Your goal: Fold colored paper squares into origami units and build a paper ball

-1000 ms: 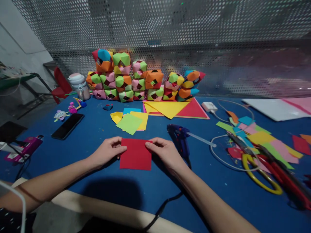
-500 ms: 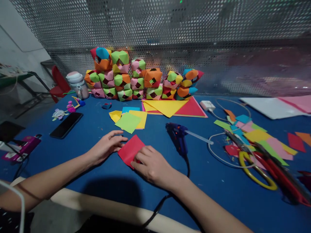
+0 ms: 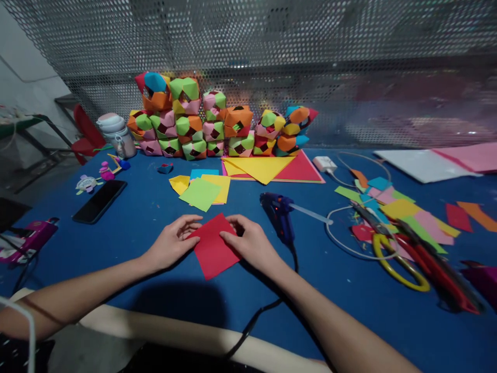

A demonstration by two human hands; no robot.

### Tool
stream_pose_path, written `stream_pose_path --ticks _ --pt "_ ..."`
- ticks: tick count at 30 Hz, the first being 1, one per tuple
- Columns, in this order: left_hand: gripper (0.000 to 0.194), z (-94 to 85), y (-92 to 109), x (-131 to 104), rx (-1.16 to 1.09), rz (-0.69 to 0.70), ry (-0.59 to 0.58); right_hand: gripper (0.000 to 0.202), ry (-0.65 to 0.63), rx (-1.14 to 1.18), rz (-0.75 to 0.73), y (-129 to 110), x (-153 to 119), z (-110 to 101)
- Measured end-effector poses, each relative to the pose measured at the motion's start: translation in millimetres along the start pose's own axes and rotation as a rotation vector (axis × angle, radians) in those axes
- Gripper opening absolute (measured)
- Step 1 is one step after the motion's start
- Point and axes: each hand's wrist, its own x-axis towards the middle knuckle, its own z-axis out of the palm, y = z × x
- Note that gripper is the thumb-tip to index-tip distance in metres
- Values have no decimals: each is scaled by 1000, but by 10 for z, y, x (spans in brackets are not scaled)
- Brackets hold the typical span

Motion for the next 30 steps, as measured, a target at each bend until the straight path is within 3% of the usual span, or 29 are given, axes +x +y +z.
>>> stream_pose_path --ticks 2,6,12,16,20,26,30 --pt "34 -12 -8 2 109 33 22 15 -23 -1 -13 15 17 8" --pt "35 -76 -13 28 408 112 29 7 47 -138 -190 35 21 6" --pt "31 -148 -35 65 649 271 -39 12 -63 -294 -548 33 -37 -19" --pt "21 -232 -18 92 744 299 -173 13 -185 -529 -695 -16 -109 -19" --pt "15 -341 6 118 779 347 -285 18 -229 -703 -802 -68 -166 7" --pt "16 -394 5 134 843 393 -349 23 -260 -897 -909 -126 -221 26" --pt "17 -396 19 136 858 399 -372 27 -271 -905 -951 -160 -260 43"
